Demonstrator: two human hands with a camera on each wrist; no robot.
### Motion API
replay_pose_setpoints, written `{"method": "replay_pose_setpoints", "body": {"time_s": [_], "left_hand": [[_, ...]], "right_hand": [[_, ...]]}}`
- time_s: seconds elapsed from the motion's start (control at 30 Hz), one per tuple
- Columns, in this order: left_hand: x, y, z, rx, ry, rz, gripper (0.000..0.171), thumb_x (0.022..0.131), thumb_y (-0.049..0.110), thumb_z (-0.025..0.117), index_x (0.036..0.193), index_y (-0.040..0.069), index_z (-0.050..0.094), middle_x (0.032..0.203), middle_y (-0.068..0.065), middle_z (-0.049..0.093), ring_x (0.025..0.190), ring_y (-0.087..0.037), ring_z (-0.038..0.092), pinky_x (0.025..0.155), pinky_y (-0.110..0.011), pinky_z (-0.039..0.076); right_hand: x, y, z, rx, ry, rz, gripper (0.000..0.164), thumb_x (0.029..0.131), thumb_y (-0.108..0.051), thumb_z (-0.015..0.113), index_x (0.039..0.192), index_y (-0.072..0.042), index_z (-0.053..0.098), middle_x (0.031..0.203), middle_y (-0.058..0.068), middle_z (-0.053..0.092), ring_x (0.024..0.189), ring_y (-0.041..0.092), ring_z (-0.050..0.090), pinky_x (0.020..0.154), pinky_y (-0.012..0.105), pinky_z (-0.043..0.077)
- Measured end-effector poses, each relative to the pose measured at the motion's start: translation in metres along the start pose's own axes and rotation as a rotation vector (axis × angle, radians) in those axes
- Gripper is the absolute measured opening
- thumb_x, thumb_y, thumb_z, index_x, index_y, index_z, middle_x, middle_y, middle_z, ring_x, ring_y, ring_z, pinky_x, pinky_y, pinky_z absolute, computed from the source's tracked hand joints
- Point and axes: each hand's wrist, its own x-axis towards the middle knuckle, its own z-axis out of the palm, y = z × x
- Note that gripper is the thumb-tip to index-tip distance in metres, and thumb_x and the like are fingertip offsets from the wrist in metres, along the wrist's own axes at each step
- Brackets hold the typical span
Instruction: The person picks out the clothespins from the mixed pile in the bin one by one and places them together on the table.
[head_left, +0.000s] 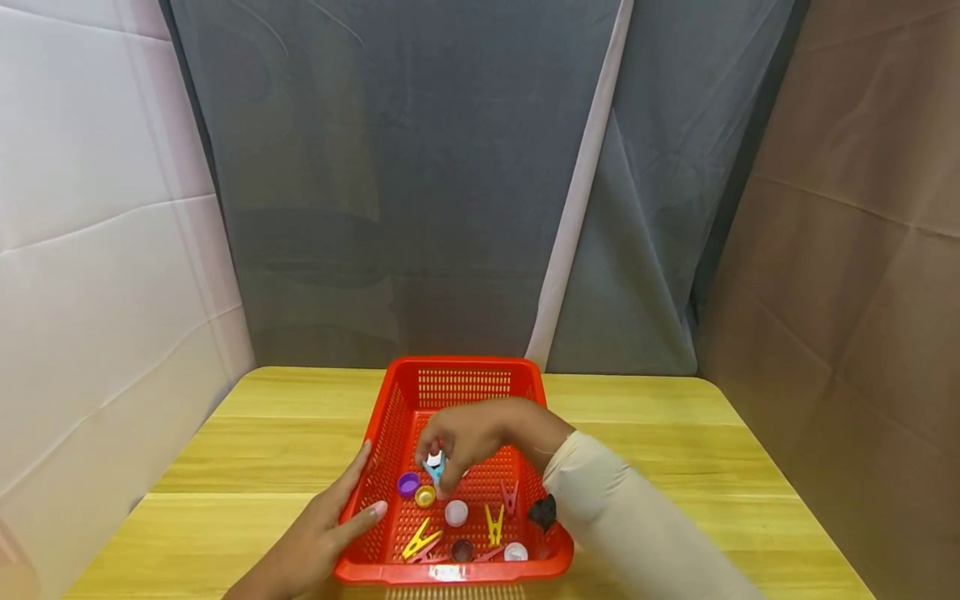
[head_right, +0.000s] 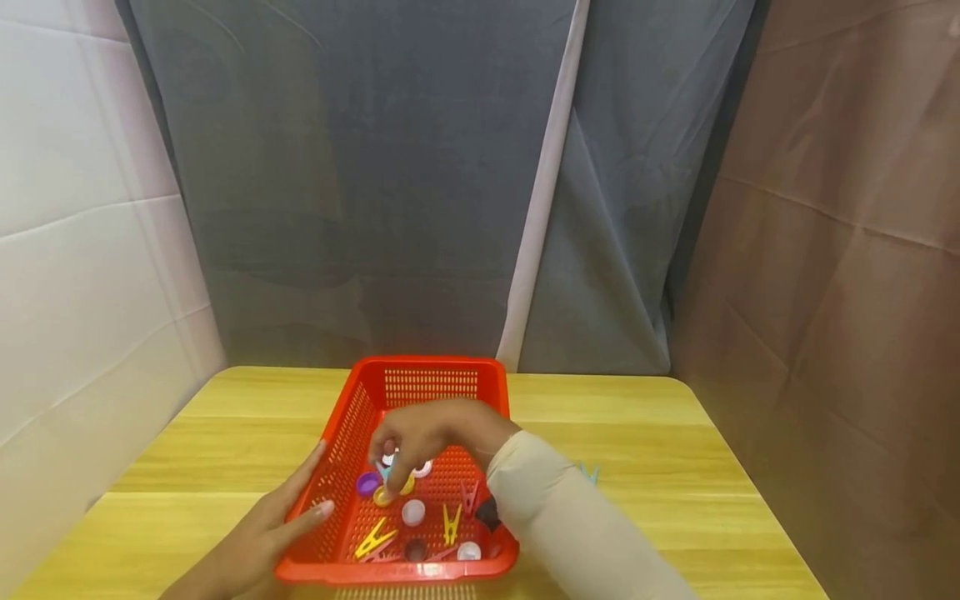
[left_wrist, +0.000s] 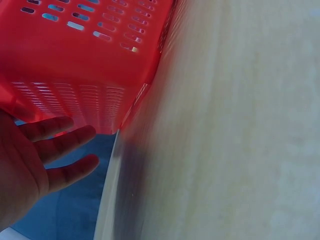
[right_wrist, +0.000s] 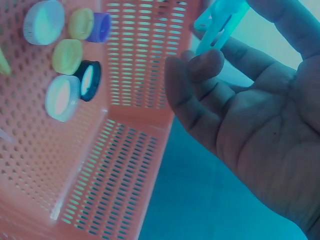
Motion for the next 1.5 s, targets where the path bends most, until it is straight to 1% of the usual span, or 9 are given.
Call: {"method": "replay_pose_setpoints", "body": {"time_s": [0.13, 0.33, 0.57, 0.67, 0.83, 1.07, 1.2, 1.3, 1.5], "left_hand": [[0.002, 0.0, 0.001, -0.007, -0.002, -0.024, 0.088, 0.114, 0.024, 0.058, 0.177, 0.019, -0.002, 0.161, -0.046, 0.036, 0.107, -0.031, 0.079, 0.083, -0.04, 0.07], [0.003, 0.001, 0.003, -0.004, -0.003, -0.049, 0.088, 0.114, 0.025, 0.059, 0.178, 0.021, -0.002, 0.164, -0.045, 0.032, 0.113, -0.035, 0.077, 0.082, -0.042, 0.07], [0.002, 0.003, 0.004, 0.014, 0.022, -0.056, 0.088, 0.113, 0.026, 0.06, 0.178, 0.021, 0.001, 0.168, -0.045, 0.027, 0.114, -0.036, 0.076, 0.081, -0.041, 0.071], [0.002, 0.003, 0.004, 0.007, 0.02, -0.059, 0.088, 0.113, 0.026, 0.06, 0.178, 0.022, 0.0, 0.165, -0.045, 0.031, 0.11, -0.034, 0.077, 0.081, -0.041, 0.071], [0.001, 0.001, 0.003, 0.002, 0.016, -0.07, 0.088, 0.113, 0.027, 0.06, 0.178, 0.023, 0.0, 0.163, -0.044, 0.035, 0.107, -0.032, 0.077, 0.082, -0.04, 0.071], [0.001, -0.002, 0.002, -0.011, 0.009, -0.069, 0.088, 0.113, 0.026, 0.059, 0.178, 0.023, -0.001, 0.162, -0.045, 0.035, 0.106, -0.032, 0.078, 0.081, -0.041, 0.071], [0.001, -0.002, 0.001, -0.017, 0.006, -0.068, 0.088, 0.114, 0.025, 0.059, 0.178, 0.023, -0.002, 0.162, -0.046, 0.034, 0.106, -0.032, 0.078, 0.082, -0.041, 0.071], [0.001, -0.002, 0.001, -0.027, 0.006, -0.076, 0.088, 0.113, 0.025, 0.059, 0.178, 0.023, -0.002, 0.162, -0.046, 0.034, 0.106, -0.033, 0.078, 0.082, -0.042, 0.071], [0.0, 0.0, 0.003, -0.028, 0.013, -0.093, 0.089, 0.113, 0.027, 0.059, 0.178, 0.024, -0.001, 0.162, -0.045, 0.035, 0.106, -0.032, 0.078, 0.081, -0.043, 0.071]], "right_hand": [[-0.013, -0.004, -0.008, 0.023, 0.034, -0.023, 0.043, 0.091, -0.017, 0.089, 0.132, -0.015, 0.074, 0.113, -0.001, 0.065, 0.092, 0.013, 0.06, 0.075, 0.019, 0.057], [-0.045, -0.01, -0.016, -0.039, 0.151, -0.001, 0.053, 0.092, -0.023, 0.089, 0.142, -0.022, 0.071, 0.124, -0.005, 0.063, 0.103, 0.012, 0.061, 0.086, 0.023, 0.058], [-0.086, -0.002, -0.014, -0.068, 0.304, -0.01, 0.058, 0.097, -0.026, 0.083, 0.151, -0.021, 0.064, 0.134, 0.001, 0.059, 0.123, 0.017, 0.055, 0.105, 0.038, 0.057], [-0.1, 0.006, -0.007, -0.073, 0.366, -0.003, 0.057, 0.099, -0.029, 0.081, 0.153, -0.021, 0.062, 0.135, 0.0, 0.056, 0.13, 0.02, 0.051, 0.109, 0.041, 0.056], [-0.12, 0.018, 0.009, -0.049, 0.48, 0.027, 0.059, 0.1, -0.029, 0.081, 0.155, -0.024, 0.061, 0.132, -0.002, 0.053, 0.13, 0.022, 0.048, 0.109, 0.045, 0.054], [-0.144, 0.036, 0.03, 0.02, 0.609, 0.048, 0.059, 0.099, -0.032, 0.083, 0.153, -0.024, 0.062, 0.14, 0.004, 0.054, 0.134, 0.027, 0.048, 0.111, 0.053, 0.057], [-0.153, 0.046, 0.043, 0.051, 0.65, 0.074, 0.063, 0.097, -0.031, 0.085, 0.154, -0.023, 0.061, 0.138, 0.005, 0.056, 0.131, 0.026, 0.05, 0.105, 0.044, 0.061], [-0.158, 0.052, 0.051, 0.064, 0.676, 0.087, 0.063, 0.096, -0.031, 0.086, 0.153, -0.022, 0.061, 0.135, 0.004, 0.058, 0.128, 0.024, 0.051, 0.102, 0.036, 0.06], [-0.168, 0.066, 0.068, 0.032, 0.71, 0.067, 0.061, 0.097, -0.041, 0.084, 0.149, -0.017, 0.064, 0.13, -0.004, 0.059, 0.125, 0.018, 0.053, 0.103, 0.036, 0.056]]}}
